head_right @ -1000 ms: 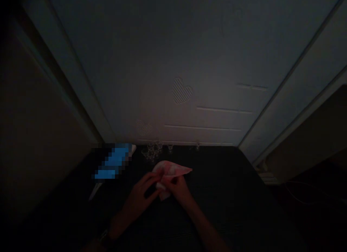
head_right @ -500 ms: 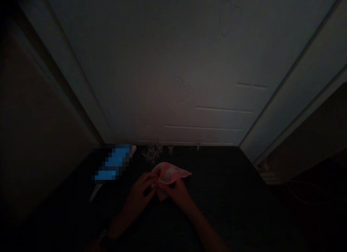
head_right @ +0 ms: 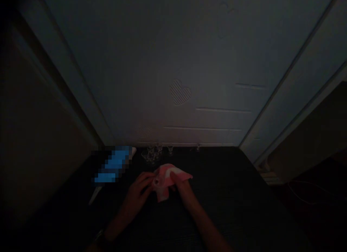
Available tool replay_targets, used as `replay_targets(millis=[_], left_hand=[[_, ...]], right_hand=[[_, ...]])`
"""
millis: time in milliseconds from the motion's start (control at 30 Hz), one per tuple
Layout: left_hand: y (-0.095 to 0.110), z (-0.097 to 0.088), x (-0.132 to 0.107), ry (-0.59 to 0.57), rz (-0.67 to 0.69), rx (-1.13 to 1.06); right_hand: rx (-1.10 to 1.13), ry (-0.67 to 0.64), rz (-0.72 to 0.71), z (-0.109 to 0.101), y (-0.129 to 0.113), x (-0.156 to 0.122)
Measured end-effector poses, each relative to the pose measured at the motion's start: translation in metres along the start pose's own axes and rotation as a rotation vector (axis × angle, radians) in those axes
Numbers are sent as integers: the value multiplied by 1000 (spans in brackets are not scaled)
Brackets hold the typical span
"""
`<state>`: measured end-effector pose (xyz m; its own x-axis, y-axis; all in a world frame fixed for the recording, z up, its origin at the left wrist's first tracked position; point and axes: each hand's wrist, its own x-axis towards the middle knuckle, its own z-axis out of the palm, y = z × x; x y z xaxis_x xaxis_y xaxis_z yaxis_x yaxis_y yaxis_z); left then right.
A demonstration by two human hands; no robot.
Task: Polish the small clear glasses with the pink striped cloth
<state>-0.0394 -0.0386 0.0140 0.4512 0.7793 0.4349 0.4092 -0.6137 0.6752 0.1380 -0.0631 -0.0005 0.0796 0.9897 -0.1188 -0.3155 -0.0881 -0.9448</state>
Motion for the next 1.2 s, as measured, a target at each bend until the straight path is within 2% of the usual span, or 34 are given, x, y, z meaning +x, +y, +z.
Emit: replay_targets(millis=[233,467,700,967,1200], left_hand=[[7,0,1,-134,84,-45],[9,2,1,-257,186,121],[9,2,-1,-215,197,223],[2,3,0,-228,186,243],[19,-2,0,-238,246,286]], right_hand=[[-33,108,-57,-3,-7,1],[-83,155,-99,-3,-10,3],[-114,170,-129,-8,-10,0],[-125,93,-159,-9,-5,-1],[-243,134,-187,-9,-4,6]])
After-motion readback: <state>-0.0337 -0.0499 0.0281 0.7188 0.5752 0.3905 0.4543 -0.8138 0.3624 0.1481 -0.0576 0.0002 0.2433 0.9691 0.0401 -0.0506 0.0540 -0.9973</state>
